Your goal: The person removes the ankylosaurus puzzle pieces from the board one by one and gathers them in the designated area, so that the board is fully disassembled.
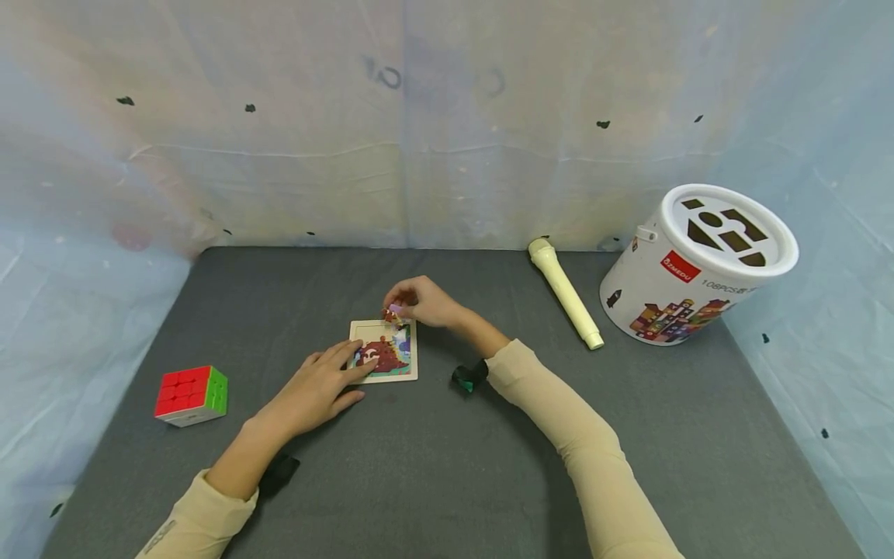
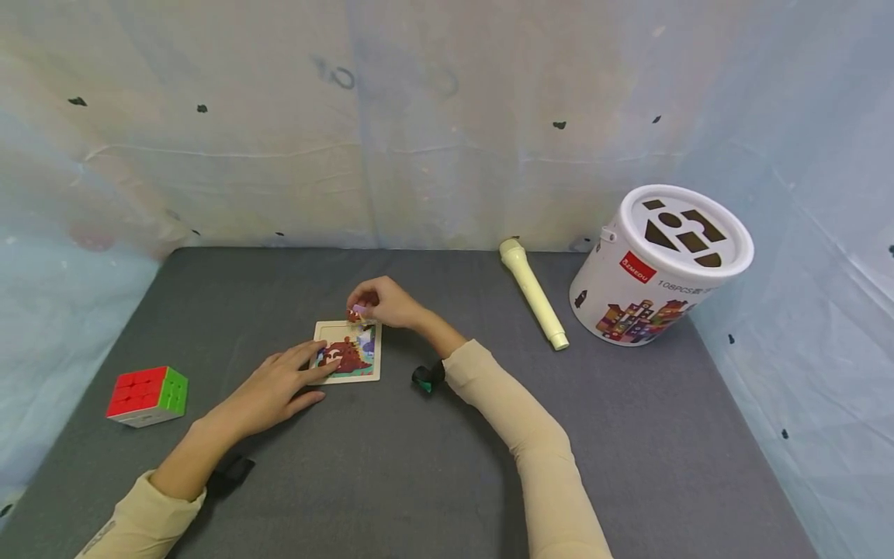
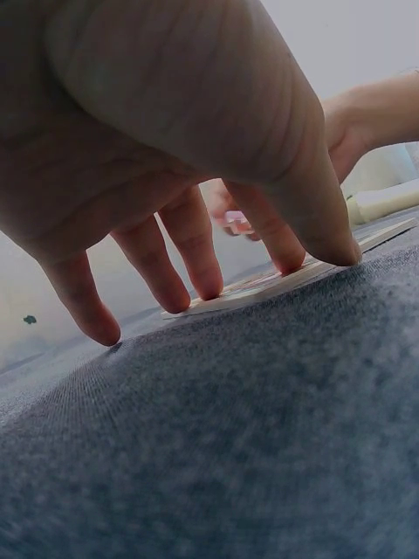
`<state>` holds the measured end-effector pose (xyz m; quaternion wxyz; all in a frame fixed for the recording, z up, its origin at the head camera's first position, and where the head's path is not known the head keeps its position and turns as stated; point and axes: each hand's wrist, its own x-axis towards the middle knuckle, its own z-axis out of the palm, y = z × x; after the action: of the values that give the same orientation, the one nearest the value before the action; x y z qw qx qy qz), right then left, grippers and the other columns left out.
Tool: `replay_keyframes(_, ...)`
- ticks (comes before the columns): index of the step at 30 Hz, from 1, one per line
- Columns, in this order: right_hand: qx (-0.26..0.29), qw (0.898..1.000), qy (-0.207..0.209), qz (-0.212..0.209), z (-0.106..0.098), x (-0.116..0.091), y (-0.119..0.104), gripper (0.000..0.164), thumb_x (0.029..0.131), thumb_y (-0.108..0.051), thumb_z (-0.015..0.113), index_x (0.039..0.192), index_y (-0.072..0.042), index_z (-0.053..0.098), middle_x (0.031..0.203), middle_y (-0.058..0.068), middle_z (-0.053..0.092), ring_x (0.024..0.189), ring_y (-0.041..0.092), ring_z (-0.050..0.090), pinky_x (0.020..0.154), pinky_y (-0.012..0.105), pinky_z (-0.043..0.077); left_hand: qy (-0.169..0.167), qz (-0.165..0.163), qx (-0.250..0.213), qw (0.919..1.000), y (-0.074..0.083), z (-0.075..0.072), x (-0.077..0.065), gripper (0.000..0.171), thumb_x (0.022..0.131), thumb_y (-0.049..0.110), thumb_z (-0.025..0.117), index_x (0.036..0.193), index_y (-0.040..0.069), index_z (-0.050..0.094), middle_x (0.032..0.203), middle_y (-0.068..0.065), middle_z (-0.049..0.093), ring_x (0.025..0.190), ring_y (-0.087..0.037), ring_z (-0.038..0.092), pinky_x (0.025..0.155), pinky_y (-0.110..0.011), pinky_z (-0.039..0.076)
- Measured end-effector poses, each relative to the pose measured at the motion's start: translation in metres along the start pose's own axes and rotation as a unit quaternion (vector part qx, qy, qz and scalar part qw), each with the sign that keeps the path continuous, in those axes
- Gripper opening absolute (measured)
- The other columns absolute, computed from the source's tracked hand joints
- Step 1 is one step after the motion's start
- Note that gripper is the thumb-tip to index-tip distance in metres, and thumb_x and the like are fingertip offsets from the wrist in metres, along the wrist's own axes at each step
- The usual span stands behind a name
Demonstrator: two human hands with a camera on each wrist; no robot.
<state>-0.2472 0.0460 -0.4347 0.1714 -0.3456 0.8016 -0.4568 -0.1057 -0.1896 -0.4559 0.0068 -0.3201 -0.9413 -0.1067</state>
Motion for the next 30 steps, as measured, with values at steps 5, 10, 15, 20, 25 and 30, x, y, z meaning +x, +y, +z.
replay_keyframes(5,-0.004,0.999,0.025,0.023,-0.024,-0.019,0.010,0.019,0.094,0.006,0.063,0.111,0.002,0.072,0.104,0.012,0.070,0.084,0.020,0.061,0.072,0.028,0.049,0.002,0.004,-0.003,1.0000,0.000,0.000,0.001,0.052,0.093,0.031,0.073,0.140,0.013,0.060,0.148,-0.025,0.044,0.136,-0.043,0.042,0.096,-0.066,0.041)
replay_keyframes(10,-0.012,0.998,0.036,0.041,-0.045,-0.039,0.021,0.019,0.094,0.006,0.064,0.111,0.003,0.072,0.104,0.014,0.071,0.084,0.022,0.063,0.072,0.031,0.050,0.001,0.005,-0.005,1.0000,0.000,0.001,0.001,0.053,0.093,0.031,0.072,0.141,0.013,0.059,0.149,-0.025,0.043,0.136,-0.043,0.041,0.097,-0.066,0.040)
replay_keyframes(15,-0.016,0.997,0.039,0.057,-0.058,-0.055,0.028,0.020,0.094,0.007,0.063,0.111,0.005,0.072,0.101,0.017,0.071,0.083,0.023,0.063,0.071,0.031,0.050,0.000,0.002,-0.003,1.0000,0.000,0.001,0.000,0.053,0.092,0.032,0.073,0.141,0.012,0.060,0.149,-0.025,0.044,0.136,-0.044,0.042,0.097,-0.066,0.040)
replay_keyframes(20,-0.017,0.998,0.022,0.048,-0.062,-0.062,0.036,0.020,0.093,0.010,0.061,0.109,0.008,0.072,0.096,0.020,0.070,0.080,0.025,0.061,0.068,0.029,0.048,0.003,0.003,-0.003,1.0000,0.000,0.000,-0.001,0.053,0.092,0.031,0.074,0.139,0.012,0.061,0.148,-0.026,0.045,0.135,-0.044,0.042,0.097,-0.066,0.040)
replay_keyframes(25,-0.015,0.999,0.004,0.040,-0.062,-0.063,0.040,0.018,0.094,0.010,0.060,0.109,0.008,0.071,0.096,0.019,0.070,0.079,0.026,0.060,0.067,0.029,0.048,0.001,0.001,-0.007,1.0000,0.001,-0.001,-0.001,0.052,0.092,0.030,0.074,0.139,0.012,0.062,0.148,-0.026,0.045,0.135,-0.043,0.043,0.097,-0.066,0.040)
replay_keyframes(30,-0.016,0.999,0.003,0.048,-0.062,-0.063,0.041,0.017,0.095,0.008,0.061,0.108,0.007,0.072,0.094,0.017,0.070,0.078,0.022,0.061,0.067,0.028,0.048,0.001,0.001,-0.009,1.0000,0.001,-0.001,-0.001,0.052,0.091,0.030,0.074,0.139,0.012,0.062,0.148,-0.026,0.045,0.135,-0.043,0.043,0.097,-0.066,0.040)
